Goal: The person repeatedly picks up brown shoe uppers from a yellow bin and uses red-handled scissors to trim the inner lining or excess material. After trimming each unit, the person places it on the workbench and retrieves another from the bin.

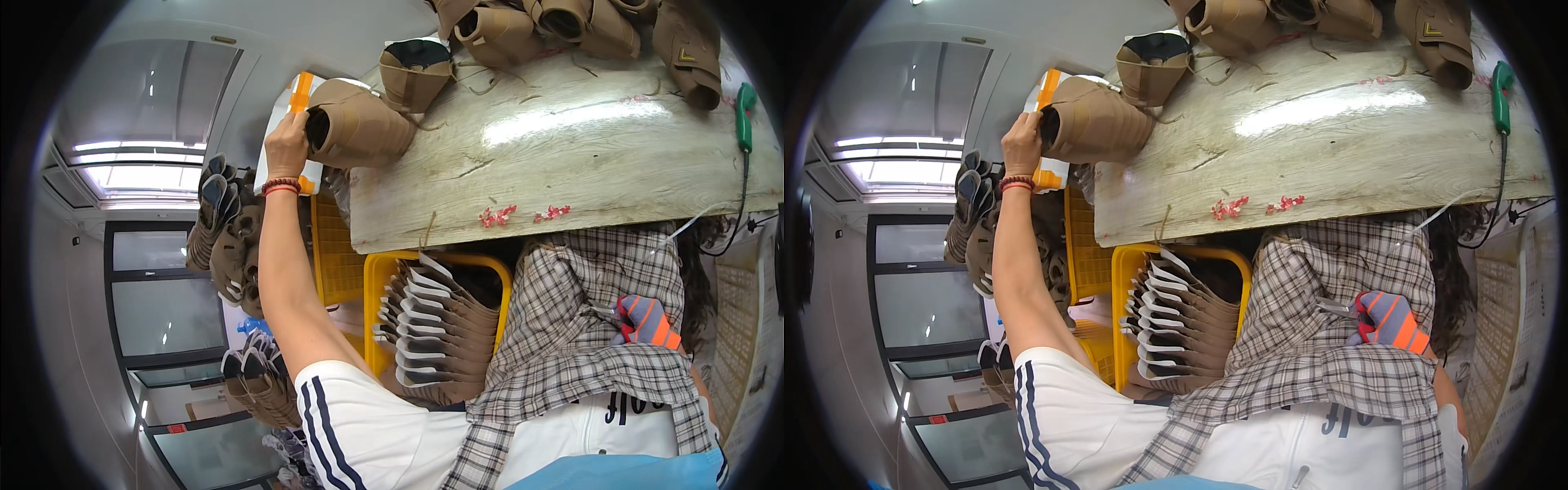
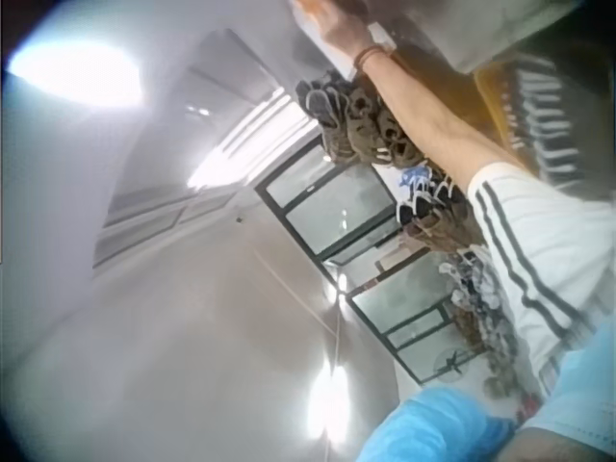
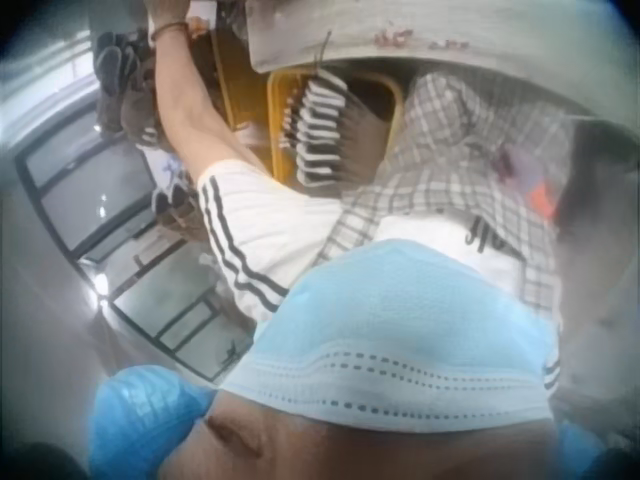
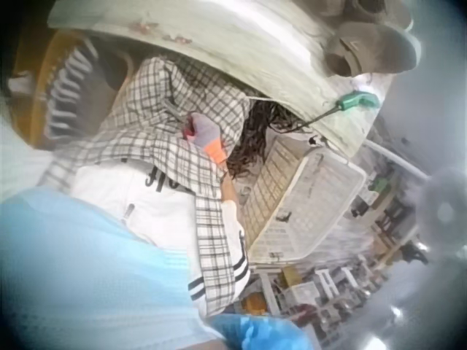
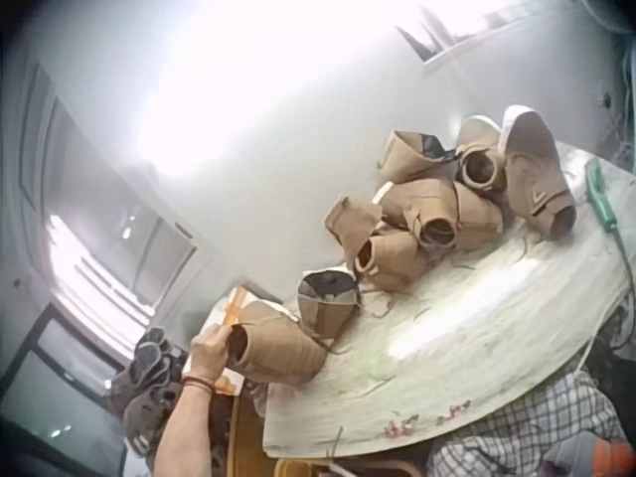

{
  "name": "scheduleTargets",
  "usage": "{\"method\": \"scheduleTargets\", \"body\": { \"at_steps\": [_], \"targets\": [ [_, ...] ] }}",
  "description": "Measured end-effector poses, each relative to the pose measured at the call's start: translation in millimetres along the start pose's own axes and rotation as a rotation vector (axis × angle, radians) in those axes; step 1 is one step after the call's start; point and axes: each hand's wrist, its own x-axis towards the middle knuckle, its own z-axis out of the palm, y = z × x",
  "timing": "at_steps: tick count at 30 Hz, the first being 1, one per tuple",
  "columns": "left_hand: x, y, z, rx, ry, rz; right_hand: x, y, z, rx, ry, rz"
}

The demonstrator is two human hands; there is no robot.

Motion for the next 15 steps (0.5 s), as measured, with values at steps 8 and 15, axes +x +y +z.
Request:
{"method": "scheduleTargets", "body": {
  "at_steps": [8, 15],
  "targets": [
    [-4, -3, -11, 0.034, -0.027, -0.074, 1, -1, 2, -0.173, 0.076, -0.225],
    [6, 37, -100, -0.686, 0.177, -0.565, 3, 1, 1, -0.192, 0.06, -0.239]
  ]
}}
